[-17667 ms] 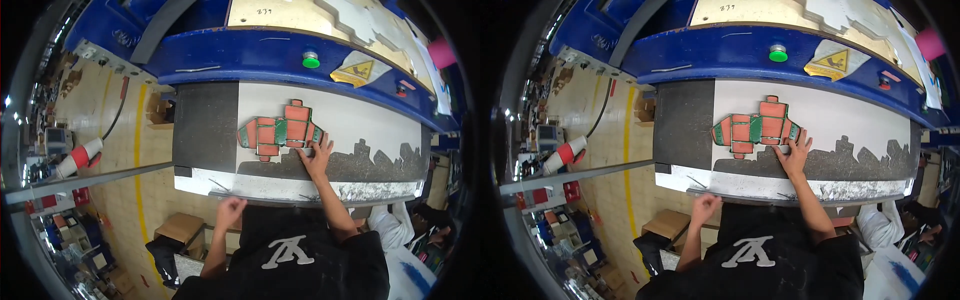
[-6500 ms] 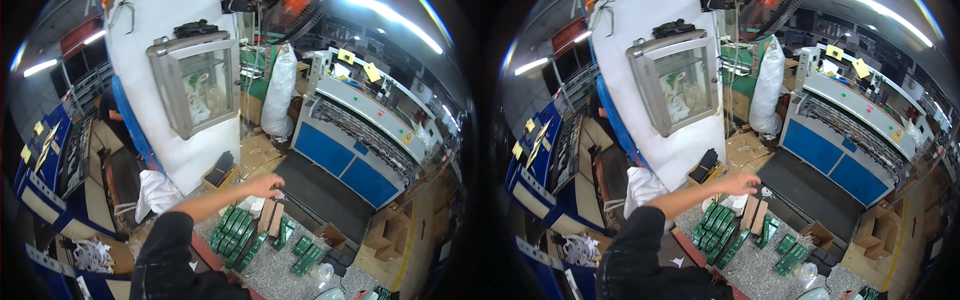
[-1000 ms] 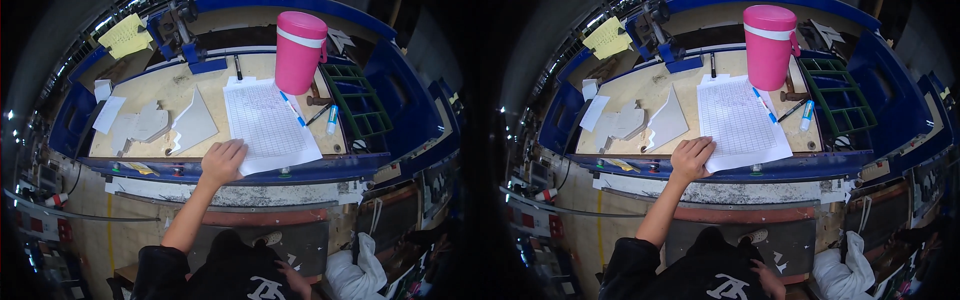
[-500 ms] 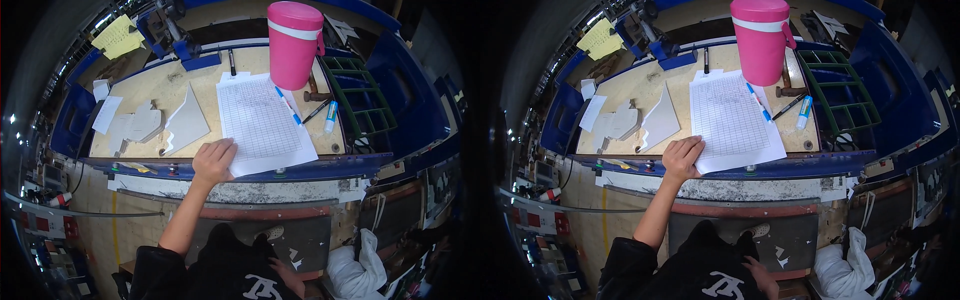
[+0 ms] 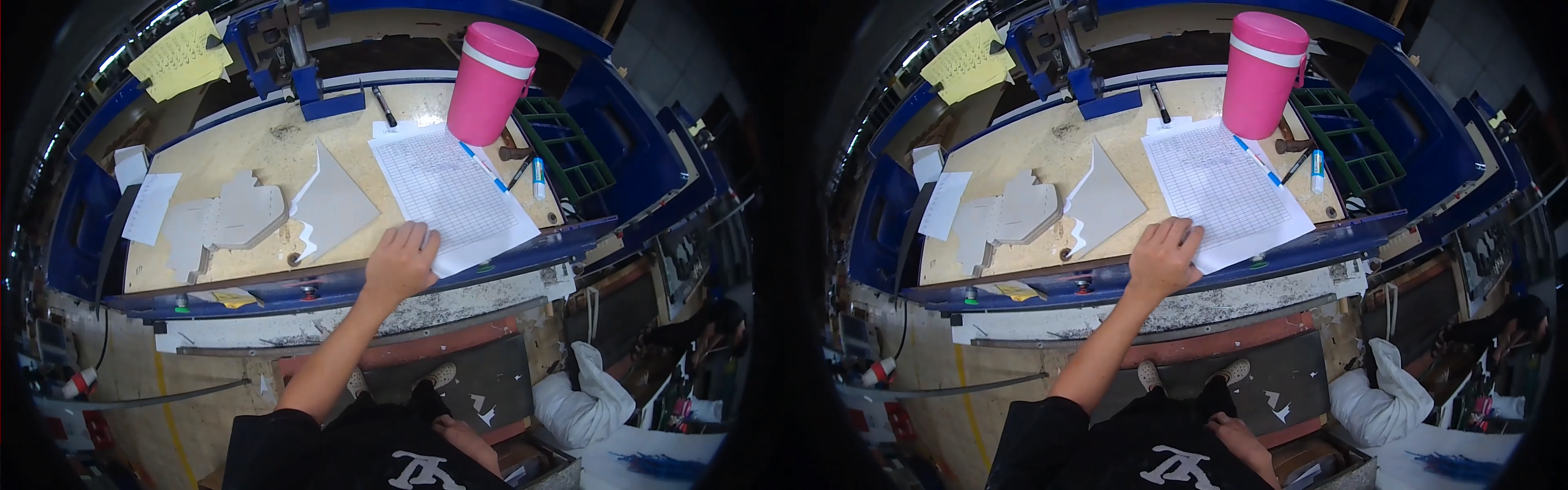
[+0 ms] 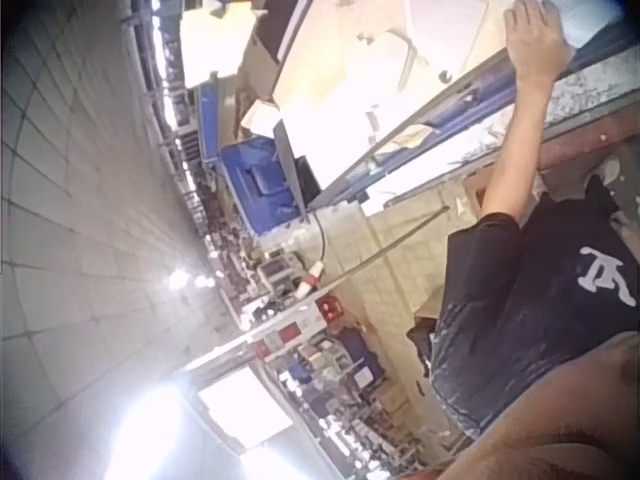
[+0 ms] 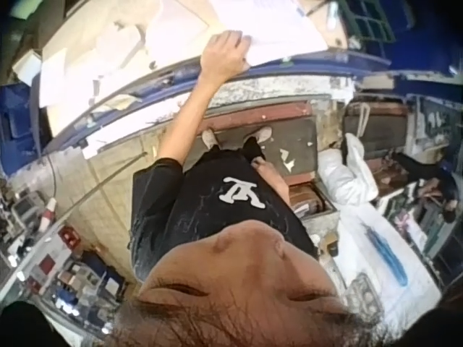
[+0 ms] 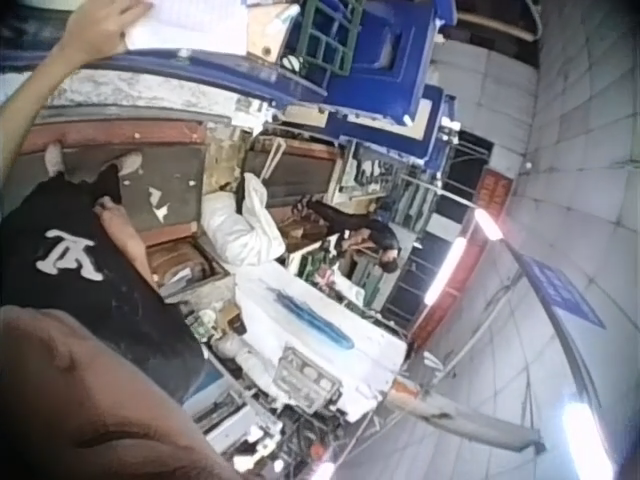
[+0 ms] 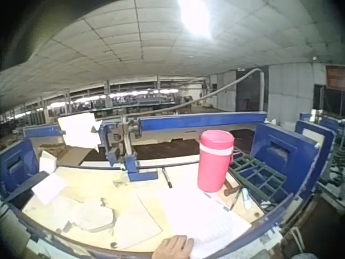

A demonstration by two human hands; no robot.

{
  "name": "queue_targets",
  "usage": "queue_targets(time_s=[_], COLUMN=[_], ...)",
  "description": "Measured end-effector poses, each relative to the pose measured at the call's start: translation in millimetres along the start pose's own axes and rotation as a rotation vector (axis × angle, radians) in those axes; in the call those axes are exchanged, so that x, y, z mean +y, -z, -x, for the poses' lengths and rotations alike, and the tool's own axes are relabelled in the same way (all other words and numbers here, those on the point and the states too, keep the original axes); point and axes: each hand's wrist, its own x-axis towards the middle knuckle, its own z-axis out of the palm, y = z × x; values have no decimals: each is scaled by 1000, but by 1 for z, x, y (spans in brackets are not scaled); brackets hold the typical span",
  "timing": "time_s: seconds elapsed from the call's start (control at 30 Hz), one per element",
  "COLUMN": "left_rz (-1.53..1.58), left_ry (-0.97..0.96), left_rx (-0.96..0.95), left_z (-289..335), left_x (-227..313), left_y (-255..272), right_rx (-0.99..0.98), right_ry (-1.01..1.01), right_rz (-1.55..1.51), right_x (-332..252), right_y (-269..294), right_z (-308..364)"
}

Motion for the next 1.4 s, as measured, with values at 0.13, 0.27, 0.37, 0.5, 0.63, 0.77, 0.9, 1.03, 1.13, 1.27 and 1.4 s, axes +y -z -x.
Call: queue_targets(time_s=[0.13, 0.27, 0.37, 0.5, 0.63, 0.77, 0.9, 1.03, 1.13, 1.27, 1.4], left_rz=[62, 32, 11, -43, -97, -167, -219, -250, -244, -237, -235], left_ry=[-21, -40, -25, -4, -20, -3, 35, 41, 33, 25, 39], left_rx=[-11, 16, 7, -12, 22, 25, 73, 100, 108, 112, 89], left_z=[0, -1, 0, -1, -4, -5, -4, -7, -9, -10, -11], left_x=[-1, -1, 0, 2, 4, 6, 7, 9, 9, 8, 10], left_y=[-1, -6, -8, -6, -2, -3, -5, -3, -1, 1, 1], right_rx=[91, 178, 195, 8, -70, 47, -113, -281, -175, 97, 85], right_ry=[-20, -169, -131, -111, 53, 177, 238, 182, 289, 698, 1436], right_rz=[30, -186, -369, -313, -160, -209, -120, -106, -38, -98, -182], right_x=[-40, -50, -30, 19, 56, 83, 108, 104, 87, 53, 29], right_y=[-10, -16, -16, 13, 68, 114, 137, 190, 261, 316, 333], right_z=[16, 32, 23, -3, -32, -57, -78, -81, -57, -9, -4])
